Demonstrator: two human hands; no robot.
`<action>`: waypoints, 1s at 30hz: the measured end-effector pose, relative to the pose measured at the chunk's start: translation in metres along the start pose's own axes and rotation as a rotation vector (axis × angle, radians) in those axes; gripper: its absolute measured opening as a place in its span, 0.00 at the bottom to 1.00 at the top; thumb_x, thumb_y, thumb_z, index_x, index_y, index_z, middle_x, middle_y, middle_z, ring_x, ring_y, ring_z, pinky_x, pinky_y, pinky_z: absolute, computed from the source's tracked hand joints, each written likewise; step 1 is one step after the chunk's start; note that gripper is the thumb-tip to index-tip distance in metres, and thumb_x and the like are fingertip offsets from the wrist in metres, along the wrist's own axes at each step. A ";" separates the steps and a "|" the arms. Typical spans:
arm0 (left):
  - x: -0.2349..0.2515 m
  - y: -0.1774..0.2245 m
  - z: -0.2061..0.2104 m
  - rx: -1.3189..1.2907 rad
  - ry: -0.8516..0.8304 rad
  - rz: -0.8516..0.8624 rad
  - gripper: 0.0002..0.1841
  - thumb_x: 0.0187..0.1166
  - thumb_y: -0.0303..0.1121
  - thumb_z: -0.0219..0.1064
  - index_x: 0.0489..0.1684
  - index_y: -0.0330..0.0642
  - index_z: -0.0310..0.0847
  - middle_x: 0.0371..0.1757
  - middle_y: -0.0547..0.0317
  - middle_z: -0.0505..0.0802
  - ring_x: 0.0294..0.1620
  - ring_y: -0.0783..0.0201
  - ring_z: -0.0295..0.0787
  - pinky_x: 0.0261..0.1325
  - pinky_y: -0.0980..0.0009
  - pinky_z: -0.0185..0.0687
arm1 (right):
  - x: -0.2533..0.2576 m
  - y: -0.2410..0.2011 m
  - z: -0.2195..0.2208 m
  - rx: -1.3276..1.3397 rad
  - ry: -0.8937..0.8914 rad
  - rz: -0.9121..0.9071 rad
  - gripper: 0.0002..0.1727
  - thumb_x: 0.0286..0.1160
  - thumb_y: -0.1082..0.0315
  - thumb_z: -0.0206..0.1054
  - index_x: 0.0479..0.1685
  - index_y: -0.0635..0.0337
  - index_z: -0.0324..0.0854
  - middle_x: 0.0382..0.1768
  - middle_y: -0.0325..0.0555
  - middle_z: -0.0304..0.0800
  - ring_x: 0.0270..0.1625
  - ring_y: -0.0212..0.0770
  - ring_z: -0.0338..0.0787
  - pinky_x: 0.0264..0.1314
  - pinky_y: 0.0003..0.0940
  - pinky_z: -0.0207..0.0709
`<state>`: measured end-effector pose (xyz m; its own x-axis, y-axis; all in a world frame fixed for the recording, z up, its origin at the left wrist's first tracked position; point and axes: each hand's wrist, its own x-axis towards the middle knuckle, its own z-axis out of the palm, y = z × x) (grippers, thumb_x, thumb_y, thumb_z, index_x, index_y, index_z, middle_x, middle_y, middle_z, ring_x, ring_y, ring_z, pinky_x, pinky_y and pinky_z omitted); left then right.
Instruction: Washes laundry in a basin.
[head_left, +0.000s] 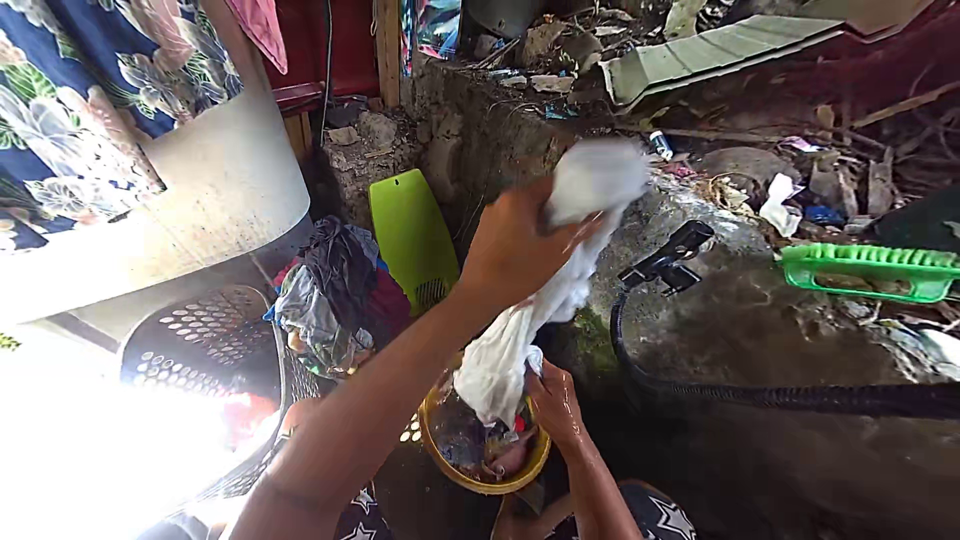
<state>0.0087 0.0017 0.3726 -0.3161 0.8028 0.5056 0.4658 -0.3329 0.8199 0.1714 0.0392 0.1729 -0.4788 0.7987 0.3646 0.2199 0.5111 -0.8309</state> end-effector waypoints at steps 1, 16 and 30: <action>-0.016 -0.022 0.005 0.049 -0.024 -0.101 0.16 0.79 0.36 0.74 0.55 0.32 0.85 0.43 0.44 0.94 0.44 0.55 0.94 0.52 0.52 0.90 | 0.001 -0.003 -0.007 -0.013 -0.014 0.001 0.16 0.85 0.71 0.56 0.45 0.77 0.87 0.35 0.51 0.92 0.41 0.26 0.89 0.52 0.26 0.81; -0.193 -0.307 0.105 0.608 -0.856 -0.748 0.37 0.80 0.42 0.71 0.92 0.55 0.63 0.98 0.41 0.46 0.96 0.30 0.37 0.83 0.29 0.58 | -0.052 0.162 0.084 -0.762 -1.008 0.649 0.40 0.76 0.58 0.72 0.89 0.57 0.63 0.78 0.75 0.72 0.80 0.76 0.72 0.76 0.72 0.69; -0.204 -0.346 0.132 0.451 -0.601 -1.160 0.30 0.90 0.43 0.57 0.88 0.37 0.65 0.88 0.42 0.72 0.91 0.44 0.61 0.91 0.44 0.54 | -0.083 0.186 0.097 -0.245 -0.734 0.906 0.25 0.89 0.66 0.56 0.77 0.76 0.72 0.75 0.70 0.78 0.80 0.61 0.76 0.86 0.54 0.65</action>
<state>0.0215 0.0182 -0.0494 -0.3549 0.6339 -0.6872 0.4448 0.7610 0.4723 0.1699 0.0372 -0.0532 -0.4198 0.5686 -0.7075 0.8470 -0.0346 -0.5304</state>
